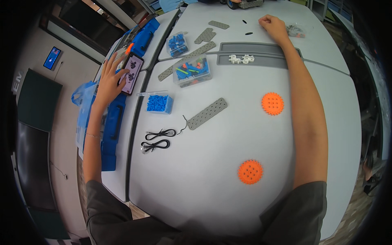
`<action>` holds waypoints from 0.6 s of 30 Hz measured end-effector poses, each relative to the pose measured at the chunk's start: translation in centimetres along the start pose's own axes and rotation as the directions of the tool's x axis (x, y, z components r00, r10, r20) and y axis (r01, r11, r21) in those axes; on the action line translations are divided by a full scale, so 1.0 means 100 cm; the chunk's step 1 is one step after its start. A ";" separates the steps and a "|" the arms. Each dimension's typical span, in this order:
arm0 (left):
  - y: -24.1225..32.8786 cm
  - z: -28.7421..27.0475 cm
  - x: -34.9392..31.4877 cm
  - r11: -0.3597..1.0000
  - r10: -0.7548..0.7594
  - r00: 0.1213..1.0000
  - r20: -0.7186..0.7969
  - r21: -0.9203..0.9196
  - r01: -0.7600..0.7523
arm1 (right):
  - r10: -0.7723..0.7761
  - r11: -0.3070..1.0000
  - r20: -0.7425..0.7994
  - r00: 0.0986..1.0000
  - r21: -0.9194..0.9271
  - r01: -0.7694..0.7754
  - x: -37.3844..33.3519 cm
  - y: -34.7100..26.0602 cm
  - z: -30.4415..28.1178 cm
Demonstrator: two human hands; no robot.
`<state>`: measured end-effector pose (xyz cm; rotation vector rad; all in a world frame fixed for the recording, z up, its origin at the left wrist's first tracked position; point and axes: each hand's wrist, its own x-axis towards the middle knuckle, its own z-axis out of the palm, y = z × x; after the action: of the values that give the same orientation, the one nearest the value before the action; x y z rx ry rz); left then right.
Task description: The person assembles a small robot kit at a table. They connect blue connectors to a gray beam, place white gear pieces on a gray rail, and handle orange wheels. The person also uses a tablet and a game controller during the process.
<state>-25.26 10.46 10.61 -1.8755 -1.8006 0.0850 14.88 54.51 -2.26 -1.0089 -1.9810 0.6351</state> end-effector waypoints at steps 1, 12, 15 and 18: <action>0.001 0.002 -0.002 1.000 0.003 1.000 -0.003 0.008 -0.003 | 0.011 1.000 0.000 1.000 -0.011 -0.011 -0.001 0.000 -0.001; 0.008 0.021 -0.013 0.996 -0.044 0.999 0.008 0.078 0.043 | -0.016 1.000 -0.001 1.000 -0.026 0.016 -0.001 -0.002 -0.002; 0.008 0.024 -0.014 0.996 -0.041 0.999 -0.009 0.082 0.042 | -0.004 1.000 0.005 1.000 -0.030 0.004 -0.001 -0.003 -0.002; 0.008 0.027 -0.014 0.995 -0.038 0.999 -0.018 0.092 0.039 | 0.000 1.000 0.007 1.000 -0.022 0.000 -0.001 -0.003 -0.002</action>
<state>-25.80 10.03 7.53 -1.7716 -1.7906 0.1363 14.94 54.33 -1.98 -1.0210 -1.9974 0.6190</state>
